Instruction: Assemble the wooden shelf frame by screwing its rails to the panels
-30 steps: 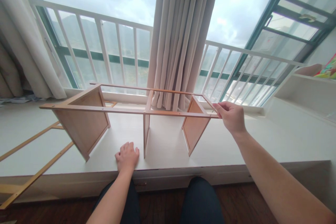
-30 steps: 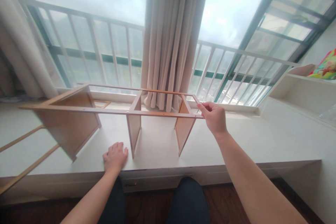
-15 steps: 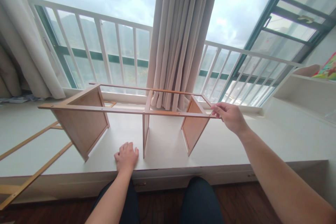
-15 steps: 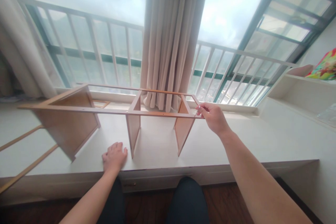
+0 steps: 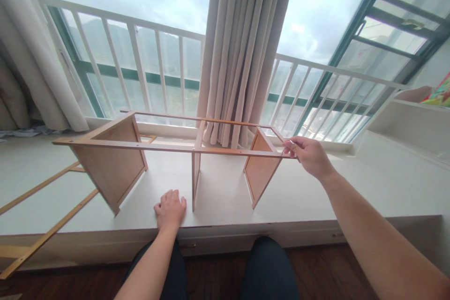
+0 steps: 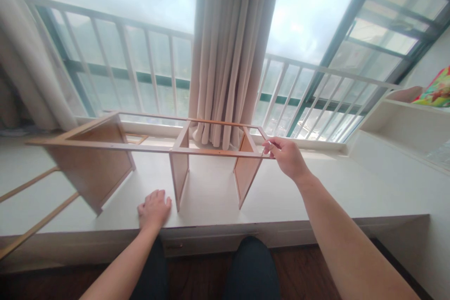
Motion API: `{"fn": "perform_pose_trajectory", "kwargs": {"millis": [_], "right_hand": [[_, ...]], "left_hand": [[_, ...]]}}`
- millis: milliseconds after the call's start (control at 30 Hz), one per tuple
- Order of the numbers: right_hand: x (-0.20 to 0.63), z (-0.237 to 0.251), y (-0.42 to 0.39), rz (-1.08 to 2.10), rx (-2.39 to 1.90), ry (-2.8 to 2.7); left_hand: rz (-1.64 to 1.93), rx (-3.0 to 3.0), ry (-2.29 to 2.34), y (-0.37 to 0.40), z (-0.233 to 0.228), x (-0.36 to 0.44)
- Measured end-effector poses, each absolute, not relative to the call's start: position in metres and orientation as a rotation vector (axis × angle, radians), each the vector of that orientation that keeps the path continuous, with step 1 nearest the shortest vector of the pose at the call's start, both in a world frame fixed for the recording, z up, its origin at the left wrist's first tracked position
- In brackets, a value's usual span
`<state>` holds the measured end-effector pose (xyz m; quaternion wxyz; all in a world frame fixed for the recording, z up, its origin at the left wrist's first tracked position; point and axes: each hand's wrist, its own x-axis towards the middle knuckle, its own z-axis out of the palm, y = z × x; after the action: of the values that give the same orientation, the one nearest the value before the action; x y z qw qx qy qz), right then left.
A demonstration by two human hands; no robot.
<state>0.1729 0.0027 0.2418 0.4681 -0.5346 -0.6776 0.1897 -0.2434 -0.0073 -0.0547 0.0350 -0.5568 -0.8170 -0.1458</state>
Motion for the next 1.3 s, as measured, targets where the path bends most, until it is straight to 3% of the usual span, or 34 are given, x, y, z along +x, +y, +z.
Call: {"fn": "perform_pose_trajectory", "kwargs": {"millis": [1300], "right_hand": [[0.1724, 0.2431, 0.0013, 0.346, -1.361, -1.715]], "left_hand": [[-0.485, -1.714, -2.548, -0.0108, -0.045, -0.2404]]}}
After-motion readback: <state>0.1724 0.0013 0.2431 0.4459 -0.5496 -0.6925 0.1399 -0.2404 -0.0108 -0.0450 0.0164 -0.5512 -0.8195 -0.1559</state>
